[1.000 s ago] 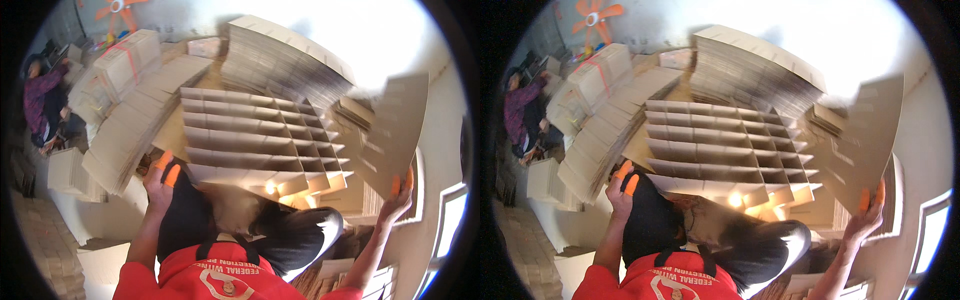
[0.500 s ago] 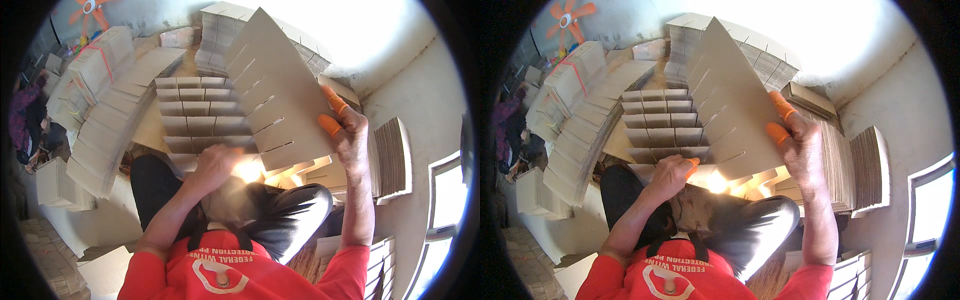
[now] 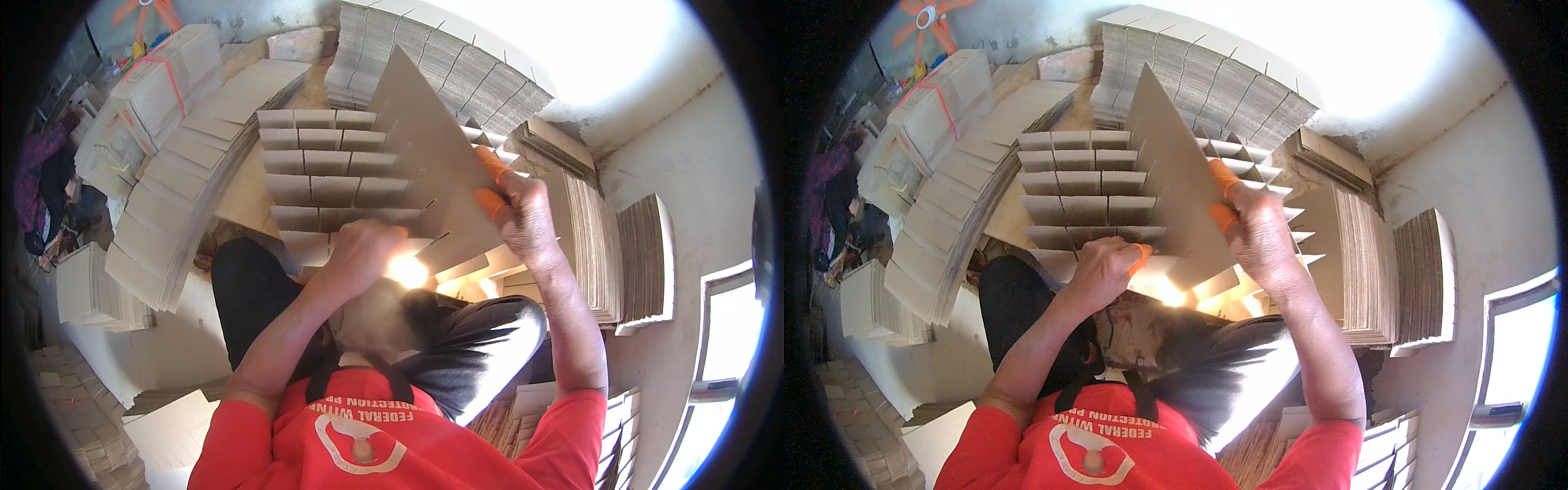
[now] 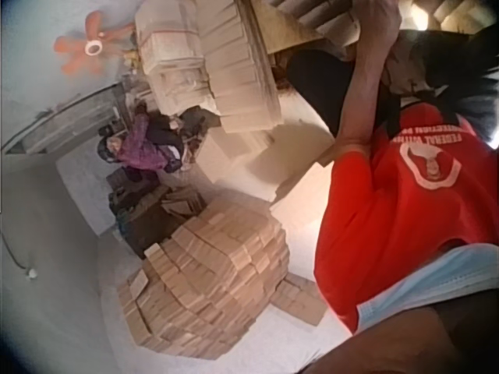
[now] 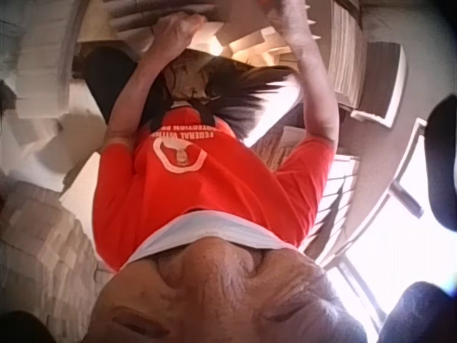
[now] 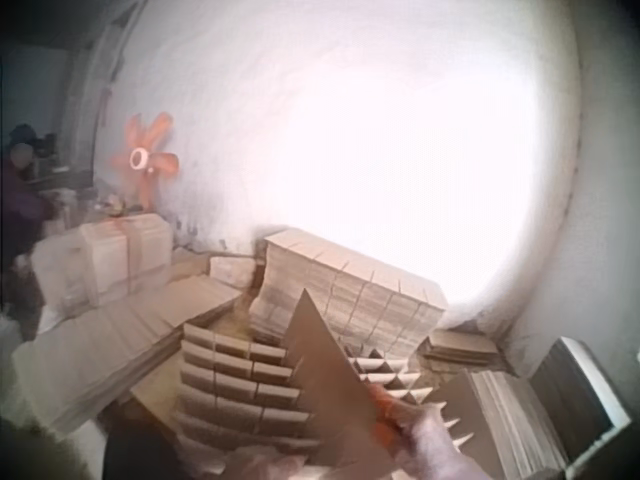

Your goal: The person sits on the floor and repeatedly folds pre-cut cardboard sheets into accordion-style dividers, then stacks them. The person handles the cardboard by hand without visible tools.

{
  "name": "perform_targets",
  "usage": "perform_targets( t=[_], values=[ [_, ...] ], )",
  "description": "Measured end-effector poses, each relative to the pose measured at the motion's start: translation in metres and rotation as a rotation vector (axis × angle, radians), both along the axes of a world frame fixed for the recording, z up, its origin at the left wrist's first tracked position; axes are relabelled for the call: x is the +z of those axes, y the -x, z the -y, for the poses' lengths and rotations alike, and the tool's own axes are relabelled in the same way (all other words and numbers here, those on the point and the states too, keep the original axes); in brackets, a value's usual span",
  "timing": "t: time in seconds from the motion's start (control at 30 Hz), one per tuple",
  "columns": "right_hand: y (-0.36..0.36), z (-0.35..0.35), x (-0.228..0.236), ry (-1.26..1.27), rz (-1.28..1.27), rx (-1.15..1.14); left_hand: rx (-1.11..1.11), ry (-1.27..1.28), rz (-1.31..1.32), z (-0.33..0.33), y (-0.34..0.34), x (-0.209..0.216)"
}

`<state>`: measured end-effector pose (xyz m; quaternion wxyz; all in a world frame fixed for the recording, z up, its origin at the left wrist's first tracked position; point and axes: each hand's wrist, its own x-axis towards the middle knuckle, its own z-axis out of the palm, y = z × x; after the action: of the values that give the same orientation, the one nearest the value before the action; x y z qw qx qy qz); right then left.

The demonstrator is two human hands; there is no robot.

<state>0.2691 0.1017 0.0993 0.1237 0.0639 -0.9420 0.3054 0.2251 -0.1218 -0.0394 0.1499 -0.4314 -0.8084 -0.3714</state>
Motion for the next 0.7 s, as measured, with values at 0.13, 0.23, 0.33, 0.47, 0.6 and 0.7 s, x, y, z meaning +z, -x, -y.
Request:
perform_targets(
  t=[0.13, 0.23, 0.33, 0.47, 0.6, 0.7],
  values=[
    [0.007, 0.011, -0.02, -0.089, 0.122, 0.043, 0.023, 0.019, 0.008, -0.002, 0.001, 0.001],
    [0.007, 0.008, -0.049, -0.124, 0.136, 0.113, 0.026, 0.023, 0.002, -0.005, 0.002, 0.006],
    [0.004, 0.023, -0.025, -0.136, 0.205, 0.231, 0.045, 0.027, 0.013, -0.002, 0.003, 0.002],
    [0.003, 0.027, -0.04, -0.336, 0.251, 0.242, 0.027, 0.012, 0.018, -0.003, 0.003, 0.006],
    [-0.011, 0.043, -0.071, -0.561, 0.36, 0.12, 0.034, 0.069, 0.048, -0.003, -0.001, 0.012],
    [-0.024, 0.019, -0.066, -0.535, -0.093, 0.136, 0.0, 0.035, 0.014, 0.0, 0.002, 0.011]
  ],
)
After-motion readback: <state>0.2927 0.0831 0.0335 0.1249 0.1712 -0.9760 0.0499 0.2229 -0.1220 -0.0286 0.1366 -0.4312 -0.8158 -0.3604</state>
